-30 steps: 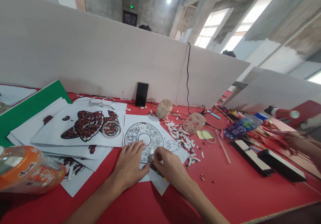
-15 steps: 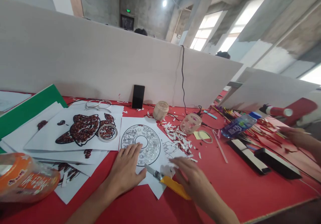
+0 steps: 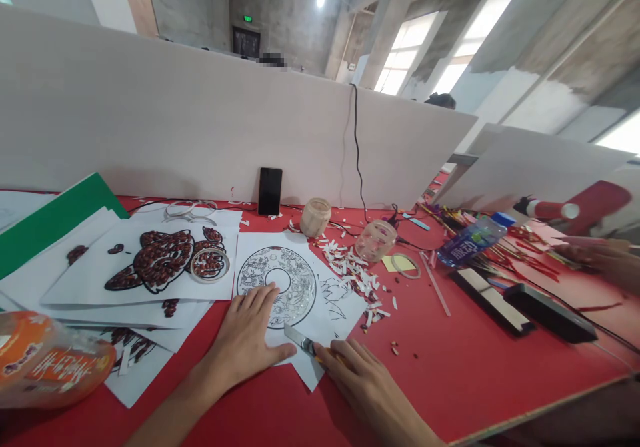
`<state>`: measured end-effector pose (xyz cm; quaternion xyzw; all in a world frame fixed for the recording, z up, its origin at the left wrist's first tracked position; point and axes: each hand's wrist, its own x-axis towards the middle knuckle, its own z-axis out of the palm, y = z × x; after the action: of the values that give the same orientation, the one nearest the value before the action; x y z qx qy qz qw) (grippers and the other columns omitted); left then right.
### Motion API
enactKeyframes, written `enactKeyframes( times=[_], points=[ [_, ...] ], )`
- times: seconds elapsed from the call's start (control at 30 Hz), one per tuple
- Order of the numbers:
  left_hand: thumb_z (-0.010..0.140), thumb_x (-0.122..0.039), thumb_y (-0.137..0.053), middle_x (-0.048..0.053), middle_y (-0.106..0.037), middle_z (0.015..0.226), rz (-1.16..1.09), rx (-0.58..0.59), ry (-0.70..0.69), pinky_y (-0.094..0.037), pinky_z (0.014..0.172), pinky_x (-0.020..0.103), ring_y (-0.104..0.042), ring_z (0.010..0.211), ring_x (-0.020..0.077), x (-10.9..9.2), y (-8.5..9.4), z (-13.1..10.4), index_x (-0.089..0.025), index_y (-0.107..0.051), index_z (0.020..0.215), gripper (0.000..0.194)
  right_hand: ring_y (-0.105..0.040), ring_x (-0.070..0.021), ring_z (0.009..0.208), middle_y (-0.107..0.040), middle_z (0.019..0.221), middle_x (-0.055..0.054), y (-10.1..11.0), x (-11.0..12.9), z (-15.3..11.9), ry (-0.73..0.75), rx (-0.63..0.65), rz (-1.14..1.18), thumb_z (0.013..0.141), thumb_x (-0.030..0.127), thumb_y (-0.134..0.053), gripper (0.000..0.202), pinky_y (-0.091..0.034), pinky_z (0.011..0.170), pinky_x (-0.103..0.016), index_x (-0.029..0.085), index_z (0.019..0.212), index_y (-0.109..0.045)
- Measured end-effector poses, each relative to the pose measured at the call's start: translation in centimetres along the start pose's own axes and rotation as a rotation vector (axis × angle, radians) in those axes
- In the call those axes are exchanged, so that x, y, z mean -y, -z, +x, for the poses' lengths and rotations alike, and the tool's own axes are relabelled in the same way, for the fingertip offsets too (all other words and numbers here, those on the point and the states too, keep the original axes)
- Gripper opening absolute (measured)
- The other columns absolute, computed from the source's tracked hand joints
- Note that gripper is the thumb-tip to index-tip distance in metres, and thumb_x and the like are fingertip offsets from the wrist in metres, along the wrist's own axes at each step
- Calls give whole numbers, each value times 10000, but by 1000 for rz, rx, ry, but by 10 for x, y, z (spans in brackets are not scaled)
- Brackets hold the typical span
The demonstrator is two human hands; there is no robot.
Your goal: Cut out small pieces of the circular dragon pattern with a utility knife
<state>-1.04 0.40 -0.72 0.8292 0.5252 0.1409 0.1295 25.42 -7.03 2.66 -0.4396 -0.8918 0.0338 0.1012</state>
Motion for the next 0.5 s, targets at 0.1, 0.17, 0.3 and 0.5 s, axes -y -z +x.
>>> enactKeyframes(
  times=[0.1, 0.17, 0.3, 0.5],
  points=[
    [764, -718, -661, 132, -415, 1607, 2, 10, 7, -317, 1144, 535, -396, 1430, 377, 0, 1, 0, -183, -404, 1538, 975, -651, -208, 889, -677, 1057, -95, 1, 0, 1, 14, 12, 11, 1033, 131, -445, 416, -592, 790, -346, 233, 1421, -554],
    [753, -744, -656, 140, -406, 1612, -2, 22, 9, -315, 1144, 541, -394, 1430, 380, 0, 2, 0, -169, -403, 1541, 1008, -650, -209, 894, -674, 1066, -97, 1, 0, 2, 26, 16, 3, 1037, 133, -442, 406, -589, 793, -347, 231, 1414, -557],
    [701, -760, -684, 147, -402, 1612, -14, 37, 12, -306, 1149, 545, -388, 1435, 388, -2, 5, 0, -173, -403, 1546, 1067, -649, -211, 863, -675, 1045, -89, 1, -1, 1, 27, 28, -37, 1025, 145, -489, 420, -589, 762, -343, 236, 1431, -542],
    [693, -721, -700, 139, -397, 1617, -26, 33, 13, -293, 1159, 532, -378, 1450, 392, -3, 7, -1, -204, -414, 1542, 1035, -655, -200, 866, -684, 1040, -79, 7, 1, 4, 46, 17, -18, 1003, 105, -499, 428, -590, 770, -321, 250, 1399, -573]
  ],
)
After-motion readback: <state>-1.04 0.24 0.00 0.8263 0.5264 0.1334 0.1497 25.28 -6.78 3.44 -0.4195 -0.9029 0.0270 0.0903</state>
